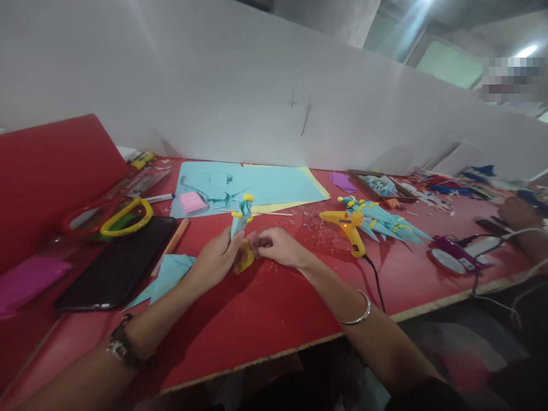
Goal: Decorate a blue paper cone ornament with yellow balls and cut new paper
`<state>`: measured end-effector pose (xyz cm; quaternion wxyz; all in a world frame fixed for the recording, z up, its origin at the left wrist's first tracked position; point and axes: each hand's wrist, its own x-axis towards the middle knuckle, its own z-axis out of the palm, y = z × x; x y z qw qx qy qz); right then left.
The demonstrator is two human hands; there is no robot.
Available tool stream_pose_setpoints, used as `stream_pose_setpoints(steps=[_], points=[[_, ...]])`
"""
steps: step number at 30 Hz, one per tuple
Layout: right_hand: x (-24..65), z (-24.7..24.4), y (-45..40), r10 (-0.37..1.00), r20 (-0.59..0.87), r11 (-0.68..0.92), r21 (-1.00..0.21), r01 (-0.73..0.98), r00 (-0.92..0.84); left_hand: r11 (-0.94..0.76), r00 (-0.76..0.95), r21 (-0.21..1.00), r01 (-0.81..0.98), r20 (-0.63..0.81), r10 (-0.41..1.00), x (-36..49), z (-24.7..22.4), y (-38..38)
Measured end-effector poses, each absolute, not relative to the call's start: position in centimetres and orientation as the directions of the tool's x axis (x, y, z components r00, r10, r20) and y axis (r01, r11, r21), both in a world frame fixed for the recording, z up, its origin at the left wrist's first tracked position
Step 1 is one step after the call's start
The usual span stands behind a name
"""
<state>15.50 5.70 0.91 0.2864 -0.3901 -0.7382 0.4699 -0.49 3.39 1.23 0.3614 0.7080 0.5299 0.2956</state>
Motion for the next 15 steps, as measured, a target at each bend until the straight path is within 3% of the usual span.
stream_pose_setpoints(steps=[4, 10, 15], points=[[15.42, 0.98, 5.57, 0.853, 0.082, 0.304, -0.881, 0.363, -0.515, -0.171, 0.246, 0.812, 0.558, 0.035, 0.969, -0.59, 1.11, 3.49], [16.05, 1.61, 5.68, 0.756, 0.034, 0.32, -0.891, 0.323, -0.654, -0.145, 0.232, 0.805, 0.575, 0.01, 0.973, -0.66, 1.18, 3.63], [15.92, 1.48, 5.7, 0.784, 0.085, 0.441, -0.774, 0.455, -0.615, -0.153, 0.231, 0.796, 0.586, 0.017, 0.973, -0.72, 1.03, 3.73]])
